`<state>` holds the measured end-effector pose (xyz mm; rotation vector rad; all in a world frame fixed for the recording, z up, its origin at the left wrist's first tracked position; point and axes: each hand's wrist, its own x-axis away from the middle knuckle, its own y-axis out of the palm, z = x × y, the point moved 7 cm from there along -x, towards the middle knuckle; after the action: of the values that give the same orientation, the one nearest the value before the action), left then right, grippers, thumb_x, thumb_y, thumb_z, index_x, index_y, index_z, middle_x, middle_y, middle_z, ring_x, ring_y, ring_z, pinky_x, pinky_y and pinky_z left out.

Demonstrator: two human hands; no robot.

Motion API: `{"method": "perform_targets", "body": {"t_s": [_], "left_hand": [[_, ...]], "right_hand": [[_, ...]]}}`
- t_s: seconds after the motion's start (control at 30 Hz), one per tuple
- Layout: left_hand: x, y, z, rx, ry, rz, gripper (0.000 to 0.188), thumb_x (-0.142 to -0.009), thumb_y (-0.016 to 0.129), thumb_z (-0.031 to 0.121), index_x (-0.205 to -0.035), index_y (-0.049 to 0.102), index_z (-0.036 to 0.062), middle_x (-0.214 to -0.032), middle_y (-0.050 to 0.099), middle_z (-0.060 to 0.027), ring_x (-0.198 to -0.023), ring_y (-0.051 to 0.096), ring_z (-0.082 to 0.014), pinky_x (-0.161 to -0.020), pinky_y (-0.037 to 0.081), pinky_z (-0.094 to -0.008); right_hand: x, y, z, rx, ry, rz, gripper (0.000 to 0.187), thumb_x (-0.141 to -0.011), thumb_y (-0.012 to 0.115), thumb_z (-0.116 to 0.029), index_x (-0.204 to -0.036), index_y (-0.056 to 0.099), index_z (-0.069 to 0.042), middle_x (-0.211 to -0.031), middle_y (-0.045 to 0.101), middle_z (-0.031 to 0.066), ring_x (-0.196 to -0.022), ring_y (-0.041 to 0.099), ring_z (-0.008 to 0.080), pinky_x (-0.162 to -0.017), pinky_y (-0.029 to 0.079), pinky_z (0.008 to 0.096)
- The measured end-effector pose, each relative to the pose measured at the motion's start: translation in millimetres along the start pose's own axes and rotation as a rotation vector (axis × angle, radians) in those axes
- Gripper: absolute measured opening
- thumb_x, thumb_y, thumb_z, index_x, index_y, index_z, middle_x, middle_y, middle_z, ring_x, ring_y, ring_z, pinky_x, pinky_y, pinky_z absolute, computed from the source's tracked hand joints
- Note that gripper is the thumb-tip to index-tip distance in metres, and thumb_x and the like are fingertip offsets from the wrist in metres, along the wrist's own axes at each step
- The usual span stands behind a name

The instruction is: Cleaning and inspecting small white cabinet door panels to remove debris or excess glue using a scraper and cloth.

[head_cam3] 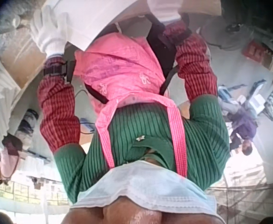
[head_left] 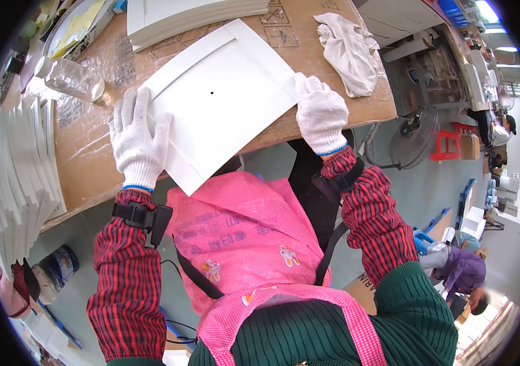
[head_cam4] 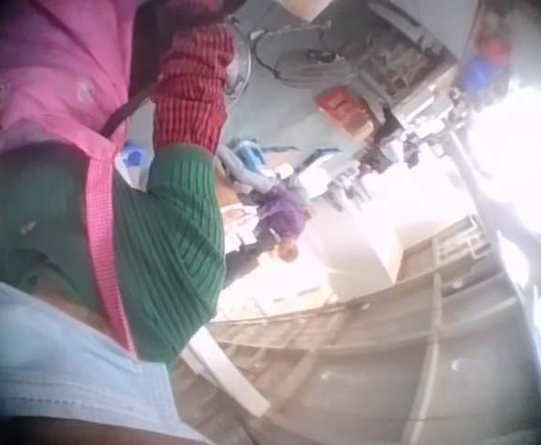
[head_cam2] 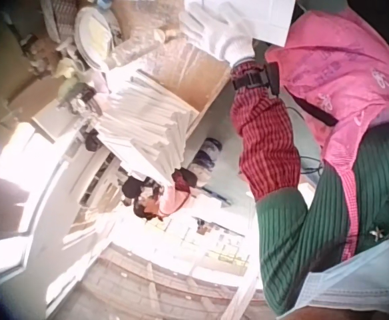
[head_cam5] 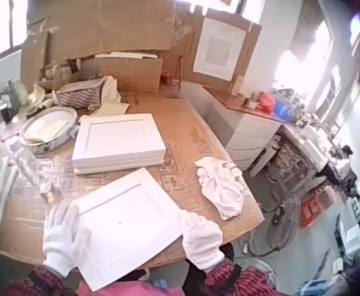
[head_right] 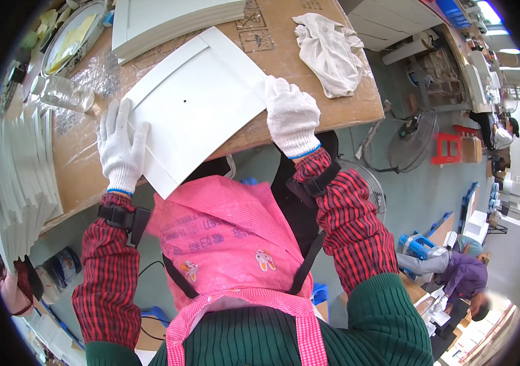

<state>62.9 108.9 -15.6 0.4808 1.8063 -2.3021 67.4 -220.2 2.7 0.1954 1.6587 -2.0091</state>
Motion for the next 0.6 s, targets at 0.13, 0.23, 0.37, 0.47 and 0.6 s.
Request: {"method": "perform_targets", "body": {"t_s": [0.13, 0.23, 0.37, 0.47, 0.6], "left_hand": [[-1, -1, 1, 0.015, 0.011, 0.014, 0.064, -0.092, 0.068, 0.042, -0.148, 0.053, 0.0146, -0.155, 0.048, -0.0148, -0.144, 0.041, -0.0399, -0.120, 0.029, -0.0536], [1, -3, 2, 0.030, 0.005, 0.014, 0.064, -0.092, 0.068, 0.042, -0.148, 0.053, 0.0145, -0.155, 0.048, -0.0148, -0.144, 0.041, -0.0398, -0.120, 0.029, -0.0531], [8, -2, 0, 0.009, -0.009, 0.023, 0.064, -0.092, 0.068, 0.042, -0.148, 0.053, 0.0148, -0.154, 0.048, -0.0148, -0.143, 0.041, -0.0394, -0.120, 0.029, -0.0529], [9, -1, 3, 0.001, 0.003, 0.020, 0.064, -0.092, 0.067, 0.043, -0.148, 0.053, 0.0148, -0.154, 0.048, -0.0148, -0.143, 0.041, -0.0394, -0.120, 0.029, -0.0530], [13, 0, -11, -0.008, -0.001, 0.020, 0.064, -0.092, 0.067, 0.042, -0.148, 0.053, 0.0153, -0.154, 0.048, -0.0146, -0.143, 0.041, -0.0394, -0.119, 0.030, -0.0545]], "right_hand": [[6, -2, -6, -0.028, 0.002, -0.011, 0.024, -0.087, 0.062, -0.016, -0.110, 0.066, -0.013, -0.091, 0.059, 0.0042, -0.078, 0.065, 0.0230, -0.062, 0.052, 0.0388], [4, -10, -7, -0.132, 0.022, 0.017, 0.018, -0.087, 0.061, -0.014, -0.104, 0.067, -0.013, -0.091, 0.060, 0.0051, -0.076, 0.065, 0.0240, -0.061, 0.052, 0.0396], [26, -26, -52, -0.338, 0.052, 0.004, 0.005, -0.084, 0.058, -0.006, -0.085, 0.063, -0.009, -0.070, 0.056, 0.0116, -0.062, 0.059, 0.0315, -0.055, 0.048, 0.0456], [52, -65, -149, -0.414, -0.131, -0.073, 0.011, -0.087, 0.054, -0.008, -0.082, 0.063, -0.010, -0.070, 0.055, 0.0079, -0.059, 0.057, 0.0240, -0.052, 0.047, 0.0388], [74, -98, -245, -0.835, -0.240, -0.263, 0.011, -0.094, 0.058, -0.019, -0.097, 0.065, -0.011, -0.083, 0.061, 0.0070, -0.068, 0.066, 0.0188, -0.056, 0.053, 0.0321]]}}
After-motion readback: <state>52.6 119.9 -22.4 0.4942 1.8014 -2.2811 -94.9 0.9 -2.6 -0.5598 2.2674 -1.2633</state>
